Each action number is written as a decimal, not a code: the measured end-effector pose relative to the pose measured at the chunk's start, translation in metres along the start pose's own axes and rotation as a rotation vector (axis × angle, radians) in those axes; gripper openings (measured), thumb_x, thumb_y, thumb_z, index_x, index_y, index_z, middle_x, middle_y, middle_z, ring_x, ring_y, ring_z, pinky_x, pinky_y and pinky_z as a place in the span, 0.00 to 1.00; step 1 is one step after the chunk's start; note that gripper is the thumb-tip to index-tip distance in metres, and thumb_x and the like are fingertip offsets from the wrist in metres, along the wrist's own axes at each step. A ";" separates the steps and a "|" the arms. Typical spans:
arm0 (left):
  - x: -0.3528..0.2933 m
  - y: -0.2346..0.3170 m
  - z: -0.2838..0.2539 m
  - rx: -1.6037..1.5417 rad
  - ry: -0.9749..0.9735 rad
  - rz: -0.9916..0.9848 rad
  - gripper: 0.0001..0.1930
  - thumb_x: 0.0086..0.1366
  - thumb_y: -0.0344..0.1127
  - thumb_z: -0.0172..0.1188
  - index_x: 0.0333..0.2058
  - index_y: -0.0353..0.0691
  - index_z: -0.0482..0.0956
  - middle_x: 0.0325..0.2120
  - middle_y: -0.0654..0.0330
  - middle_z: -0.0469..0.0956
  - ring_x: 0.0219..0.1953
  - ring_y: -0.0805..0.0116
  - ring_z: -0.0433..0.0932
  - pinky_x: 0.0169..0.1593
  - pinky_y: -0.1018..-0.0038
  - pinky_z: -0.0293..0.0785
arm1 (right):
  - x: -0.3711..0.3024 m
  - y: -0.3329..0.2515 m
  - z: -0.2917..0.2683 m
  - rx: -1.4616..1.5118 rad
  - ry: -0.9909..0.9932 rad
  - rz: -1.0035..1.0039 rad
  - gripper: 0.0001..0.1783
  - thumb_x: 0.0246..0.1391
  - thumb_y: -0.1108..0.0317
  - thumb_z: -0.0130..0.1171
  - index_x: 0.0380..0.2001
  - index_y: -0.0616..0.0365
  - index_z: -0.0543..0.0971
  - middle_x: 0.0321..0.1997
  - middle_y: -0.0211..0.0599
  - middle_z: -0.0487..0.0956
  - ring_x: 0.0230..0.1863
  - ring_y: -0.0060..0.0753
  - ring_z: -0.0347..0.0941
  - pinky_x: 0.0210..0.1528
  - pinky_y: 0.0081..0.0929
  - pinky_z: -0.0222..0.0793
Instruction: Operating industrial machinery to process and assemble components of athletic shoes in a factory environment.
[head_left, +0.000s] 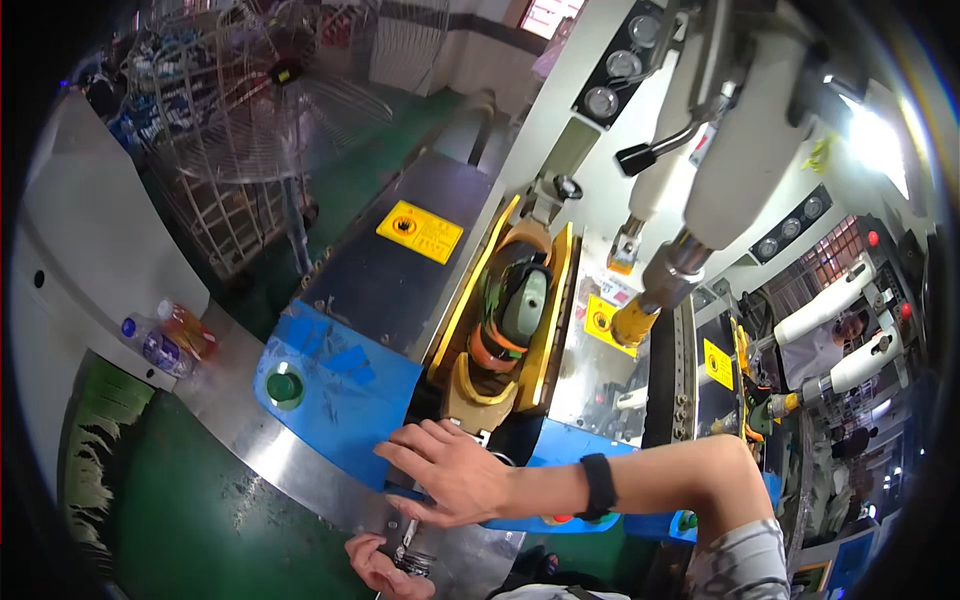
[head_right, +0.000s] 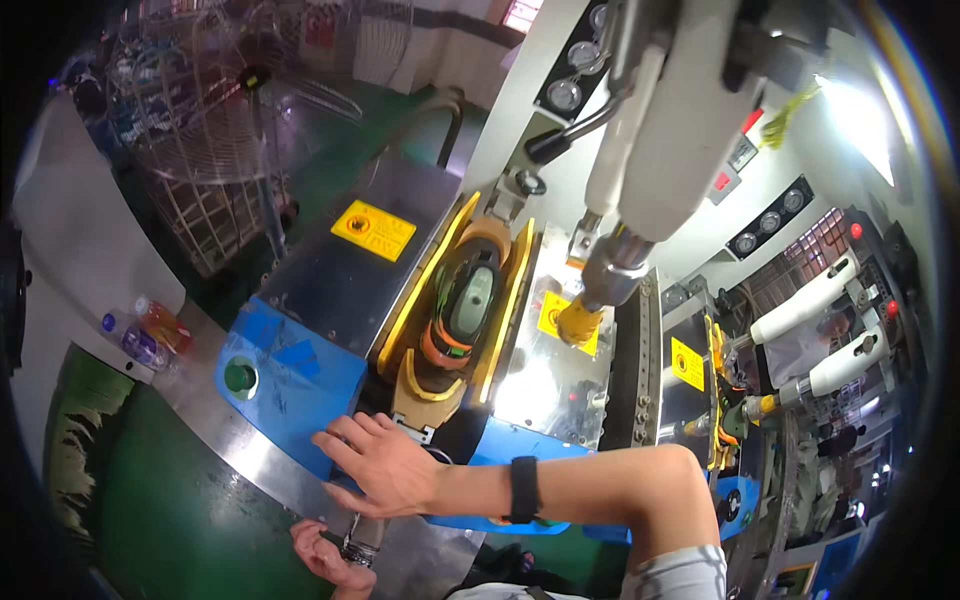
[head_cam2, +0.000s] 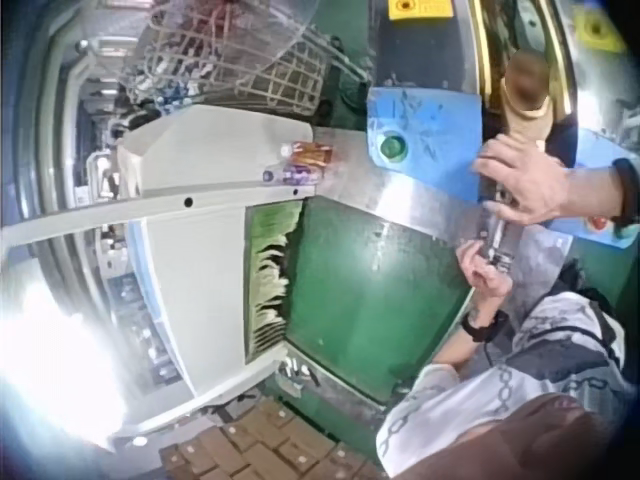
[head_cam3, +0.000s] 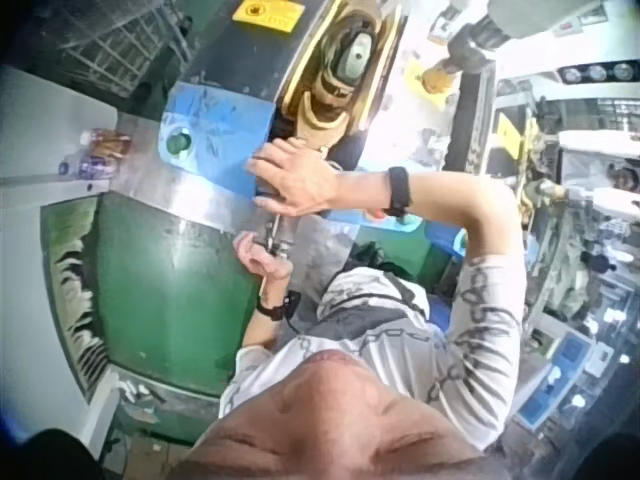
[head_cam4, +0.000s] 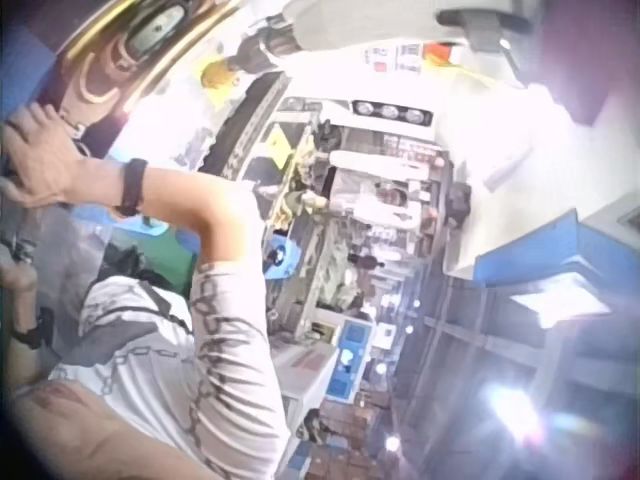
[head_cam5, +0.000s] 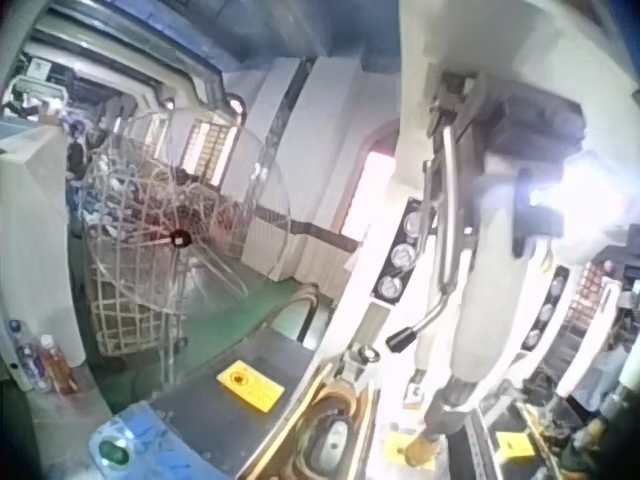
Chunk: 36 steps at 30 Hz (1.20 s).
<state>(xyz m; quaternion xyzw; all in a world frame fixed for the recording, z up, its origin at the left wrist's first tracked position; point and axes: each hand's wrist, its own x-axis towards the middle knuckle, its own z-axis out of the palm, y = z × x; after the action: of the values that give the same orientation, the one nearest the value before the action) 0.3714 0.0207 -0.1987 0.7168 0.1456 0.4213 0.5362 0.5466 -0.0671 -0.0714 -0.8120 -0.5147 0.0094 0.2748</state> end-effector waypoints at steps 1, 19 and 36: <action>-0.002 0.002 0.000 0.013 -0.009 -0.022 0.21 0.63 0.50 0.42 0.39 0.35 0.65 0.37 0.52 0.65 0.41 0.57 0.64 0.48 0.61 0.60 | 0.001 0.001 0.004 0.019 -0.014 0.014 0.28 0.49 0.57 0.62 0.50 0.62 0.70 0.42 0.41 0.73 0.41 0.44 0.71 0.43 0.36 0.68; 0.015 0.007 0.022 -0.083 -0.098 0.004 0.20 0.60 0.48 0.46 0.37 0.32 0.66 0.36 0.49 0.66 0.40 0.56 0.66 0.48 0.61 0.62 | -0.002 0.003 -0.009 0.046 0.082 0.044 0.21 0.46 0.63 0.61 0.44 0.58 0.73 0.41 0.42 0.74 0.43 0.45 0.71 0.46 0.38 0.68; 0.019 0.015 0.031 -0.103 -0.129 -0.015 0.15 0.63 0.41 0.49 0.37 0.32 0.67 0.34 0.56 0.65 0.36 0.65 0.64 0.42 0.70 0.62 | -0.019 -0.012 -0.008 -0.055 0.090 0.158 0.24 0.50 0.60 0.58 0.49 0.61 0.72 0.50 0.46 0.74 0.52 0.47 0.70 0.57 0.43 0.64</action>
<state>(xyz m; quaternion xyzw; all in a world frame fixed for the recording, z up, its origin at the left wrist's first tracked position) 0.4033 0.0073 -0.1785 0.7129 0.0942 0.3771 0.5836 0.5297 -0.0829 -0.0639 -0.8570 -0.4362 -0.0193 0.2737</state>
